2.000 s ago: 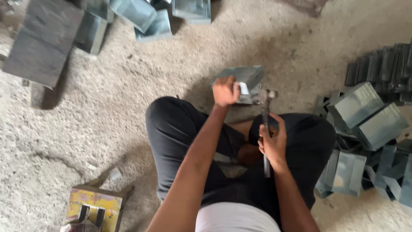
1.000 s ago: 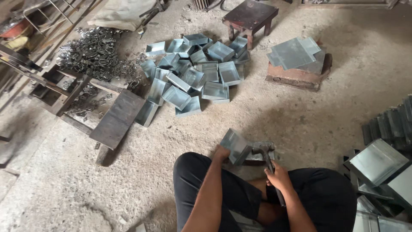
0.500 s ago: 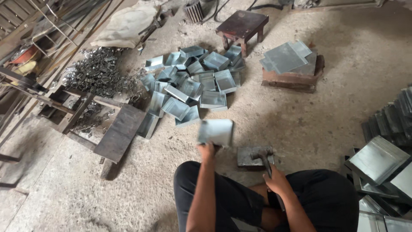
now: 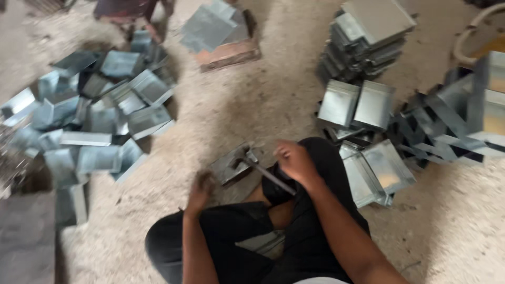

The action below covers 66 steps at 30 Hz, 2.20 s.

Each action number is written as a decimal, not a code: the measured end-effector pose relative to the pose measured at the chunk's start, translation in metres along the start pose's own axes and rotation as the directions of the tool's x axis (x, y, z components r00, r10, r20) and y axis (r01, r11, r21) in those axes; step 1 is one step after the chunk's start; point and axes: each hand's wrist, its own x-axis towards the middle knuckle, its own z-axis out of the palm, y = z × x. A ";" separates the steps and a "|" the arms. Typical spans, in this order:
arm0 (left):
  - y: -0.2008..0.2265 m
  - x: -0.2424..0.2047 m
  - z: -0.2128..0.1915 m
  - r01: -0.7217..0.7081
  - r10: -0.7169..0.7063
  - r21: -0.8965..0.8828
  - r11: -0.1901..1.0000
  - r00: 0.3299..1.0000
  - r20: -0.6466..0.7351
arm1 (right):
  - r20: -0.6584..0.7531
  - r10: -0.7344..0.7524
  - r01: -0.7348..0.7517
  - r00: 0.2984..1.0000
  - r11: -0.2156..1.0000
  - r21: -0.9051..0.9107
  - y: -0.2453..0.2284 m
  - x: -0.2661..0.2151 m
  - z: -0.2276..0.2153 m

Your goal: The person sits on the floor and uses a hammer to strike small rectangular metal pieces placed on a metal block. They repeatedly pick up pieces, position them, hammer them, and then toss them aside to a pile.

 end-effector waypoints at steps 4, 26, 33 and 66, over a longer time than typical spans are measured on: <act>-0.008 -0.025 0.032 0.222 -0.094 -0.178 0.959 0.838 0.538 | -0.458 0.026 -0.170 0.889 0.946 -0.276 0.015 -0.013 -0.104; -0.050 0.033 0.053 0.268 -0.351 -0.675 0.688 0.936 0.015 | -0.165 0.212 -0.267 0.963 0.821 -0.504 0.046 0.173 -0.060; 0.001 0.018 0.056 0.264 -0.224 -0.846 0.463 0.959 0.177 | 0.127 -0.184 0.221 0.975 0.873 -0.436 -0.036 0.064 0.076; -0.017 0.032 0.070 0.315 -0.506 -0.443 0.839 0.751 -0.424 | 0.293 -0.008 0.125 0.956 0.915 -0.383 0.036 0.019 0.118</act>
